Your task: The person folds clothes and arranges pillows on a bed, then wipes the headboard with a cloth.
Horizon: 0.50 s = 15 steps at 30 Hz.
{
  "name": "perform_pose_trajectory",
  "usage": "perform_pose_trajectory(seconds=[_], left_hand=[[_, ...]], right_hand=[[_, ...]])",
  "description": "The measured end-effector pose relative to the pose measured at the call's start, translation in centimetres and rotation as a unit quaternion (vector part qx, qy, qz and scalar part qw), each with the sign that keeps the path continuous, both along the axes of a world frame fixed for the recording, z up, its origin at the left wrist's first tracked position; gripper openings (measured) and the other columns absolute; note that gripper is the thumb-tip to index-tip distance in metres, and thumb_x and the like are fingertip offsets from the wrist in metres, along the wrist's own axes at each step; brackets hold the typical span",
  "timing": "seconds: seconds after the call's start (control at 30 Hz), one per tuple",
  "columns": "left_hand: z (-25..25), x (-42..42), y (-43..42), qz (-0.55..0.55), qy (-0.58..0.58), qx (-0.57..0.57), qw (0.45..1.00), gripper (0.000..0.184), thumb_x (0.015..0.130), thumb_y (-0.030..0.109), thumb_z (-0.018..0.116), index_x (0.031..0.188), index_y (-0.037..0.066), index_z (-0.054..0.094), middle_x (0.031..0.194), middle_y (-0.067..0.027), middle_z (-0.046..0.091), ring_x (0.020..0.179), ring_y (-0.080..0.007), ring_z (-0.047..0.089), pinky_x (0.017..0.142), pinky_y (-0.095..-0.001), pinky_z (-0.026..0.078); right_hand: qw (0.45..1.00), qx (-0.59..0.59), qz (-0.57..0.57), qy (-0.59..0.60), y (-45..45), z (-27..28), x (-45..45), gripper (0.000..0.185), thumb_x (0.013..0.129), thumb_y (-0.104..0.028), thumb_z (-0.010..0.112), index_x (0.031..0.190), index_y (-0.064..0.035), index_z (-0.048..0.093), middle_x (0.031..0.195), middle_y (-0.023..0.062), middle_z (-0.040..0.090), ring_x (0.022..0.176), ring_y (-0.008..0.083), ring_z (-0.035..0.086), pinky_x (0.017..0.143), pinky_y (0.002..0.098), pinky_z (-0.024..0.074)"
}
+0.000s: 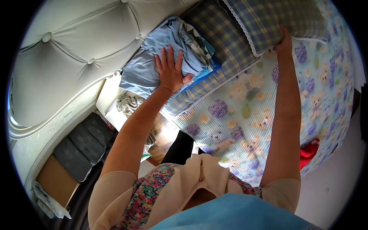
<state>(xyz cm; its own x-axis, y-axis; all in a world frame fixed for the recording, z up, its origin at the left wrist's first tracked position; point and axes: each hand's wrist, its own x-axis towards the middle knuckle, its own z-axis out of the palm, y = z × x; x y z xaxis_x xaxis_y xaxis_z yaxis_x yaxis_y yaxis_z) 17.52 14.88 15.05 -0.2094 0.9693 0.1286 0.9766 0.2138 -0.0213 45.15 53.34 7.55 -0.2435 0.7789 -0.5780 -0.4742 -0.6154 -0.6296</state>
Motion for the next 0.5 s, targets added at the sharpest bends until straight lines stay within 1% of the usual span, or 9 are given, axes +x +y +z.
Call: perform_pose_trajectory(seconds=[0.1, 0.13, 0.2, 0.23, 0.3, 0.33, 0.4, 0.43, 0.5], left_hand=[[-0.5, -0.4, 0.2, -0.011, -0.021, 0.026, 0.999, 0.086, 0.083, 0.07, 0.041, 0.144, 0.009, 0.035, 0.15, -0.0287, 0.023, 0.138, -0.0513, 0.018, 0.106, -0.0681, 0.009], [-0.5, -0.3, 0.1, -0.01, -0.021, 0.027, 0.999, 0.086, 0.084, 0.069, 0.04, 0.144, 0.008, 0.033, 0.15, -0.0289, 0.023, 0.137, -0.0516, 0.018, 0.106, -0.068, 0.008], [-0.4, -0.1, 0.3, -0.012, -0.017, 0.03, 0.999, 0.086, 0.084, 0.068, 0.04, 0.144, 0.006, 0.031, 0.15, -0.0299, 0.022, 0.137, -0.0523, 0.018, 0.107, -0.0678, 0.007], [-0.5, -0.2, 0.5, -0.019, -0.019, 0.031, 0.999, 0.086, 0.084, 0.068, 0.04, 0.144, 0.006, 0.031, 0.15, -0.0299, 0.022, 0.137, -0.0523, 0.018, 0.107, -0.0678, 0.007], [-0.7, -0.1, 0.2, -0.017, -0.015, 0.036, 0.999, 0.087, 0.084, 0.068, 0.039, 0.144, 0.006, 0.031, 0.149, -0.0305, 0.022, 0.137, -0.0519, 0.017, 0.107, -0.0676, 0.007], [-0.8, -0.2, 0.2, -0.021, -0.011, 0.038, 0.999, 0.088, 0.084, 0.069, 0.04, 0.143, 0.004, 0.033, 0.149, -0.0312, 0.022, 0.138, -0.0516, 0.017, 0.107, -0.0675, 0.007], [-0.6, 0.0, 0.3, -0.026, -0.003, 0.035, 0.999, 0.089, 0.084, 0.07, 0.039, 0.143, 0.003, 0.033, 0.149, -0.0313, 0.022, 0.138, -0.0516, 0.017, 0.107, -0.0673, 0.007], [-0.6, 0.1, 0.3, -0.02, 0.003, 0.037, 0.999, 0.09, 0.084, 0.07, 0.039, 0.142, 0.002, 0.034, 0.149, -0.0313, 0.022, 0.138, -0.0516, 0.017, 0.107, -0.0672, 0.008], [-0.7, 0.3, 0.2, -0.021, 0.011, 0.027, 0.999, 0.092, 0.083, 0.071, 0.038, 0.142, 0.001, 0.034, 0.149, -0.0311, 0.022, 0.138, -0.0513, 0.016, 0.107, -0.0667, 0.008]], right_hand=[[0.993, 0.012, 0.083, 0.083, 1.5, -2.3, 1.4, 0.053, 0.078, -0.02, 0.076, 0.123, -0.0018, 0.055, 0.122, 0.0128, 0.058, 0.107, 0.0263, 0.057, 0.088, 0.0386, 0.0487], [0.994, 0.01, 0.076, 0.081, 0.9, -2.9, 1.4, 0.053, 0.078, -0.02, 0.076, 0.123, -0.0018, 0.055, 0.122, 0.0128, 0.058, 0.107, 0.0263, 0.057, 0.088, 0.0386, 0.0487], [0.988, 0.088, 0.079, -0.098, 0.4, -4.1, 0.3, 0.045, 0.081, -0.021, 0.072, 0.117, 0.0002, 0.057, 0.116, 0.0129, 0.061, 0.103, 0.0278, 0.059, 0.088, 0.0397, 0.0487], [0.988, 0.089, 0.072, -0.101, 0.2, -4.1, -0.8, 0.045, 0.081, -0.021, 0.072, 0.117, 0.0002, 0.057, 0.116, 0.0129, 0.061, 0.103, 0.0278, 0.059, 0.088, 0.0397, 0.0487], [0.941, 0.13, -0.096, -0.297, -0.4, -4.3, -2.5, 0.036, 0.086, -0.022, 0.066, 0.111, 0.0036, 0.058, 0.109, 0.0152, 0.063, 0.099, 0.0318, 0.059, 0.086, 0.0419, 0.047], [0.94, 0.124, -0.102, -0.302, -0.1, -4.9, -2.0, 0.036, 0.086, -0.022, 0.066, 0.111, 0.0036, 0.058, 0.109, 0.0152, 0.063, 0.099, 0.0318, 0.059, 0.086, 0.0419, 0.047], [0.869, 0.23, -0.118, -0.422, -0.3, -6.2, -1.6, 0.085, 0.07, -0.044, 0.08, 0.128, 0.009, 0.047, 0.117, 0.0214, 0.06, 0.115, 0.0328, 0.054, 0.094, 0.0404, 0.0441], [0.87, 0.223, -0.118, -0.424, -1.7, -5.3, -1.6, 0.085, 0.07, -0.044, 0.08, 0.128, 0.009, 0.047, 0.117, 0.0214, 0.06, 0.115, 0.0328, 0.054, 0.094, 0.0404, 0.0441], [0.84, 0.182, -0.081, -0.505, -5.5, -1.1, -2.5, 0.075, 0.083, -0.043, 0.069, 0.126, 0.0136, 0.045, 0.117, 0.0284, 0.058, 0.112, 0.0356, 0.055, 0.093, 0.0416, 0.0428]])
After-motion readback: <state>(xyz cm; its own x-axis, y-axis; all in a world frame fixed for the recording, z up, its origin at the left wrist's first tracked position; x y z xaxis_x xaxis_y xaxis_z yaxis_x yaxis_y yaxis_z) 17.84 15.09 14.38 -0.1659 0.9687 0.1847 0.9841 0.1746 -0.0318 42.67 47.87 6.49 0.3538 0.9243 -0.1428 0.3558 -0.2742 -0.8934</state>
